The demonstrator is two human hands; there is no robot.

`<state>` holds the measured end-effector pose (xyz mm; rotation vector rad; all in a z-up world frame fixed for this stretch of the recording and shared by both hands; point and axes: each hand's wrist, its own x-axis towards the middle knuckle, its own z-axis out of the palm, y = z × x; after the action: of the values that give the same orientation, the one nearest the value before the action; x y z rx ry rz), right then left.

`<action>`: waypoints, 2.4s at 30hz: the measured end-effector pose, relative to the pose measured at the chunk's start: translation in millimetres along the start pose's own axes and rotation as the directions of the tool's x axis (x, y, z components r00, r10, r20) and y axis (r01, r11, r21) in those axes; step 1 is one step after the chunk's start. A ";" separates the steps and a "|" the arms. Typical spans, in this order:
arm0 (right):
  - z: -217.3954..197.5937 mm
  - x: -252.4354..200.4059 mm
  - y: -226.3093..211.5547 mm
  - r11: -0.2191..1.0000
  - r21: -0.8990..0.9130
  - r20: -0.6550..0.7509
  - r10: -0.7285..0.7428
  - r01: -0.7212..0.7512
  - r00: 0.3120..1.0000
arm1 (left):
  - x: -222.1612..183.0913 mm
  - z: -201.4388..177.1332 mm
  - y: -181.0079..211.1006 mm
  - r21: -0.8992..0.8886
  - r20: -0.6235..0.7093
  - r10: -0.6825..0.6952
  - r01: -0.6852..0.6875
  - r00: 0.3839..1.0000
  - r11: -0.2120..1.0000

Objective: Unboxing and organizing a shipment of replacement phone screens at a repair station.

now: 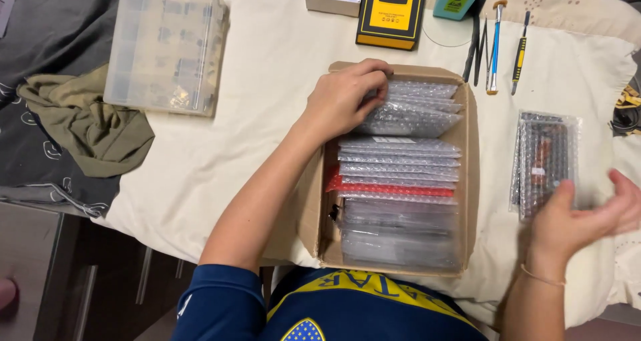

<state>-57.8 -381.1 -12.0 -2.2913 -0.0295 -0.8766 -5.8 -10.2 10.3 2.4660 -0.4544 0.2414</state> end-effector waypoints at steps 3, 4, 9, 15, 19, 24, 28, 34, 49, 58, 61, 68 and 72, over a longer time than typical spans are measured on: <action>28.8 8.6 -1.8 0.957 0.188 0.299 -0.268 0.219 0.916 | 3.4 0.1 1.2 -0.031 -0.030 -0.028 0.027 0.999 0.999; 36.4 15.3 -25.4 0.958 0.189 0.302 -0.267 0.217 0.915 | 2.6 3.1 -0.4 -0.031 -0.028 -0.031 0.030 0.999 0.999; 91.0 40.0 -92.9 0.895 0.132 0.802 -0.349 0.427 0.485 | 0.7 1.5 -2.1 -0.051 -0.043 -0.134 0.132 0.990 0.990; 90.4 50.7 -107.2 0.939 0.143 0.848 -0.279 0.312 0.450 | -3.2 -9.1 3.3 -0.069 0.001 -0.110 0.110 0.994 0.992; 80.9 49.3 -113.2 0.924 0.156 0.867 -0.297 0.349 0.400 | 2.9 8.3 -8.8 -0.057 -0.014 -0.123 0.122 0.992 0.991; 80.7 45.3 -111.7 0.909 0.201 0.844 -0.350 0.365 0.407 | 5.5 15.7 -16.9 -0.125 -0.058 -0.154 0.146 0.986 0.981; 86.4 39.5 -98.4 0.897 0.218 0.823 -0.381 0.385 0.421 | 5.3 10.2 -15.1 -0.167 -0.071 -0.161 0.147 0.984 0.975; 86.1 37.4 -101.1 0.900 0.321 0.649 -0.436 0.296 0.623 | 6.5 9.5 -17.0 -0.233 -0.071 -0.212 0.191 0.975 0.954; 117.9 49.9 -33.4 0.953 0.300 0.601 -0.151 -0.046 0.785 | 1.8 1.1 -20.3 -0.201 -0.037 -0.074 0.065 0.997 0.977; 77.0 34.5 -74.4 0.917 0.085 0.430 -0.386 0.389 0.816 | -1.5 -1.6 -11.0 -0.065 0.030 -0.052 0.053 0.998 0.996; 73.0 36.9 -77.2 0.869 0.031 0.797 -0.319 0.493 0.513 | -4.2 -2.6 -6.6 0.020 0.062 0.088 -0.089 0.994 0.996; 106.4 42.5 -82.3 0.951 0.080 0.724 -0.262 0.299 0.638 | -4.4 3.8 -13.4 -0.009 0.089 0.122 -0.122 0.988 0.992; 107.1 37.7 -82.3 0.944 0.140 0.624 -0.318 0.298 0.714 | -0.5 12.4 -17.2 0.041 0.051 0.076 -0.078 0.996 0.996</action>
<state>13.5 -261.0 0.3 -2.4890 -0.7462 -0.1848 1.1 -4.6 -9.1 2.5034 -0.5715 0.2247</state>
